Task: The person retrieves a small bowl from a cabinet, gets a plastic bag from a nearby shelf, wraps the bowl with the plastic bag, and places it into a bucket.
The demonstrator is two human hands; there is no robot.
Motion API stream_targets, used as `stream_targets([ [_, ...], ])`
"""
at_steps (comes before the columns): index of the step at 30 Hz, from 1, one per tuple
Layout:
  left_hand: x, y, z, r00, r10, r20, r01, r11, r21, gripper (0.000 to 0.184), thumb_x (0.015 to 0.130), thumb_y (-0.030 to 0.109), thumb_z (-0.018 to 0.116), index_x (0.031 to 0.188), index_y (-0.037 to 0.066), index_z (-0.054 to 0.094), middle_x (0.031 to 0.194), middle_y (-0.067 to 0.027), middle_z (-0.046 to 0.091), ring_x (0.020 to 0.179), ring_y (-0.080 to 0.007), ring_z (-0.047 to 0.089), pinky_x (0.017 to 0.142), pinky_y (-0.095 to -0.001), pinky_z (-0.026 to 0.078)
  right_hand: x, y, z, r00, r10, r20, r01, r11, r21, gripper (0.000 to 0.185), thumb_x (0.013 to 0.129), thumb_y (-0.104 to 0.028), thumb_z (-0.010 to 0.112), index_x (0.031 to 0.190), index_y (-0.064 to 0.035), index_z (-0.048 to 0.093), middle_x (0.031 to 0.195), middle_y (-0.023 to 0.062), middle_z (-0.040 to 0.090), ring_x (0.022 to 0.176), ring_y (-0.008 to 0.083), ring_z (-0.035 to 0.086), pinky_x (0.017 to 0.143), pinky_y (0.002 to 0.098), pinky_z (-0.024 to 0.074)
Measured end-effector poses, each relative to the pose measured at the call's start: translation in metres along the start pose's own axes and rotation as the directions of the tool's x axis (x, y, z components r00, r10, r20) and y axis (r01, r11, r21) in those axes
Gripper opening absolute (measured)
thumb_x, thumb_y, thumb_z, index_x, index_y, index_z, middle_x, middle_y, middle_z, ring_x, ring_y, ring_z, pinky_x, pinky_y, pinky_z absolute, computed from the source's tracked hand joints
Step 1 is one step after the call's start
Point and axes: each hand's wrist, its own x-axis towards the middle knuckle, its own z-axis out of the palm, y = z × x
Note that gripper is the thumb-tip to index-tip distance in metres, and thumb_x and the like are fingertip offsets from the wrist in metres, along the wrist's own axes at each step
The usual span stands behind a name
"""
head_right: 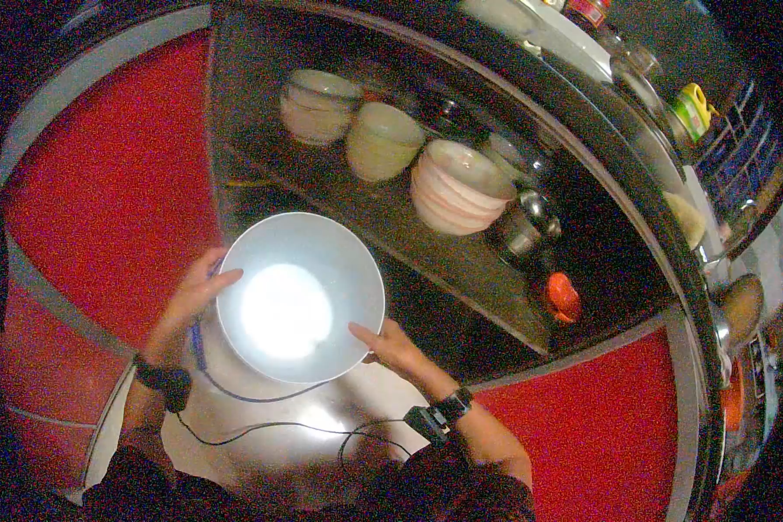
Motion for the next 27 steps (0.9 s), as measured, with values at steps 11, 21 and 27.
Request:
stream_targets([
  [11,-0.002,0.004,0.002,0.999,0.031,-0.012,-0.032,0.999,-0.024,0.054,0.076,0.027,0.063,0.114,-0.005,0.043,0.096,-0.0158,0.059,0.083,-0.0189,0.059,0.073,-0.0288,0.046,0.003,0.007,0.001,0.999,-0.026,-0.023,0.027,0.999,0.032,0.052,0.083,-0.037,0.054,0.119,0.0001,0.046,0.107,0.0132,0.056,0.093,0.0222,0.056,0.076,0.0368,0.0473],
  [21,-0.006,0.014,0.002,1.0,0.013,-0.002,-0.013,1.0,0.005,0.056,0.076,0.028,0.063,0.115,-0.006,0.042,0.098,-0.0187,0.058,0.086,-0.0211,0.058,0.075,-0.0292,0.046,0.003,0.004,0.002,1.0,0.001,-0.003,-0.001,1.0,0.013,0.054,0.083,-0.036,0.055,0.121,0.0012,0.044,0.11,0.0151,0.054,0.094,0.0225,0.055,0.075,0.0362,0.0469],
  [27,-0.004,0.01,0.003,1.0,0.009,-0.008,-0.009,1.0,0.008,0.058,0.075,0.029,0.063,0.115,-0.006,0.042,0.098,-0.0186,0.058,0.087,-0.0209,0.058,0.075,-0.0293,0.046,0.004,0.007,0.001,1.0,0.021,-0.001,-0.021,1.0,-0.014,0.053,0.082,-0.036,0.056,0.119,0.001,0.046,0.105,0.0142,0.057,0.092,0.0221,0.055,0.073,0.0345,0.0472],
])
